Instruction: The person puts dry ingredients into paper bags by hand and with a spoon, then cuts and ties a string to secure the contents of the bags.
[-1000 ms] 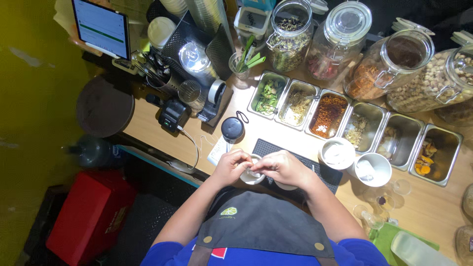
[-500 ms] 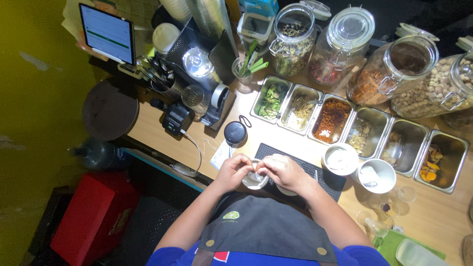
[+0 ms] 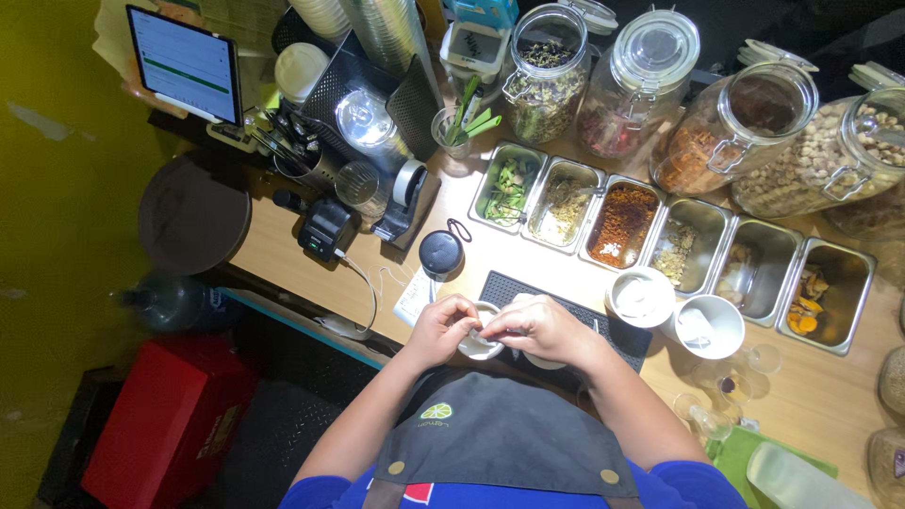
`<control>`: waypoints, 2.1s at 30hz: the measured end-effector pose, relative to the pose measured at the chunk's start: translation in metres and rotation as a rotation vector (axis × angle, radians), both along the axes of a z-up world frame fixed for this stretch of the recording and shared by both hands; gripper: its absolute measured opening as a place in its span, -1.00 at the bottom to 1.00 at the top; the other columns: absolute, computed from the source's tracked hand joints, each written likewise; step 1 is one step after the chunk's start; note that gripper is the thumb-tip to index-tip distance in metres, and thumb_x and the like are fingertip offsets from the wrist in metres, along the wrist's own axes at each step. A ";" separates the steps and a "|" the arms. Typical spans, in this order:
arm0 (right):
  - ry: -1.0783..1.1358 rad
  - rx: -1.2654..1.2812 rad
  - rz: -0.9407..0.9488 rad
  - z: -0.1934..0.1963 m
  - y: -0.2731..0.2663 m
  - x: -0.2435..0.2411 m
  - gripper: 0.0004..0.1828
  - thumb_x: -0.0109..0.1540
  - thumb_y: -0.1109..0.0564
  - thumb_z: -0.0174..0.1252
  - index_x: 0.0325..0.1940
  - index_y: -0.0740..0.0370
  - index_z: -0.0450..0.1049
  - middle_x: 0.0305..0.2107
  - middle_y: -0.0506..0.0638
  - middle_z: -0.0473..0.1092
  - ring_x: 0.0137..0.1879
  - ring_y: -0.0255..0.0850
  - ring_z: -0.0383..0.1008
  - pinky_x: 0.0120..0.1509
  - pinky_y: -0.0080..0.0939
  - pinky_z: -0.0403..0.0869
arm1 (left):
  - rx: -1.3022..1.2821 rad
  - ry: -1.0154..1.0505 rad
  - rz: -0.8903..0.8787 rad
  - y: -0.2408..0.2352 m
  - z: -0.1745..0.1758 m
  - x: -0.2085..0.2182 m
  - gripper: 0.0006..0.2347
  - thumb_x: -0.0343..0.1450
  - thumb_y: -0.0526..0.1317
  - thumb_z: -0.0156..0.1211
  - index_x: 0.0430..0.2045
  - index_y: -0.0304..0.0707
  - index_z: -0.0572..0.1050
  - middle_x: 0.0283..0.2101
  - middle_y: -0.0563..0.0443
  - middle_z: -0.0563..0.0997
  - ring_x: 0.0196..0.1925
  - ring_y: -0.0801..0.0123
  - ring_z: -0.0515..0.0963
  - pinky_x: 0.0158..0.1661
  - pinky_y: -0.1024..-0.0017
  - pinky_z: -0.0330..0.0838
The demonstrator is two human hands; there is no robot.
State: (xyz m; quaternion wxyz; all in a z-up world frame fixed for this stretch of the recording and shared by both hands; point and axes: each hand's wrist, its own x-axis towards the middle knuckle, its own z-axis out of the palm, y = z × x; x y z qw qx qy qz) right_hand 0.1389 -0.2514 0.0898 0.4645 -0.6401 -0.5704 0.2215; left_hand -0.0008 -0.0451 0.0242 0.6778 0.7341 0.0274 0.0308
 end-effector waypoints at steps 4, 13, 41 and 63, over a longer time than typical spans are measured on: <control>-0.029 0.054 -0.078 -0.003 0.001 -0.002 -0.78 0.16 0.25 0.29 -0.11 0.18 0.55 -0.26 -0.01 0.54 -0.13 -0.09 0.59 -0.04 -0.13 0.53 | 0.010 -0.004 0.009 0.000 0.003 0.001 -0.99 0.46 -0.42 0.18 -0.35 -0.40 0.51 -0.29 0.02 0.58 -0.29 0.54 0.58 -0.24 0.56 0.48; -0.051 0.223 -0.160 0.003 0.007 -0.017 -0.94 0.23 0.23 0.22 -0.23 0.20 0.49 -0.14 0.05 0.47 -0.02 -0.03 0.53 0.06 -0.07 0.51 | -0.170 0.013 -0.020 0.000 -0.012 -0.003 -0.99 0.50 -0.44 0.13 -0.30 -0.39 0.48 -0.28 -0.02 0.57 -0.25 0.52 0.57 -0.21 0.53 0.47; 0.072 -0.015 -0.256 0.025 -0.019 -0.084 -0.90 0.27 0.21 0.21 -0.14 0.23 0.48 -0.32 0.06 0.51 -0.22 -0.09 0.58 -0.15 -0.17 0.52 | 0.421 -0.175 -0.399 -0.002 0.049 -0.011 -0.82 0.42 -0.29 0.15 -0.13 -0.30 0.52 -0.33 -0.18 0.60 -0.31 0.02 0.61 -0.27 0.21 0.47; 0.387 0.461 0.145 0.079 -0.124 -0.110 -0.69 0.29 -0.06 0.32 -0.13 0.25 0.59 -0.24 -0.02 0.55 -0.20 -0.08 0.58 -0.08 -0.09 0.47 | 0.766 -0.244 -0.333 0.015 0.052 0.002 -0.14 0.09 -0.08 0.56 0.30 -0.26 0.24 0.32 -0.44 0.25 0.32 -0.32 0.26 0.24 -0.03 0.20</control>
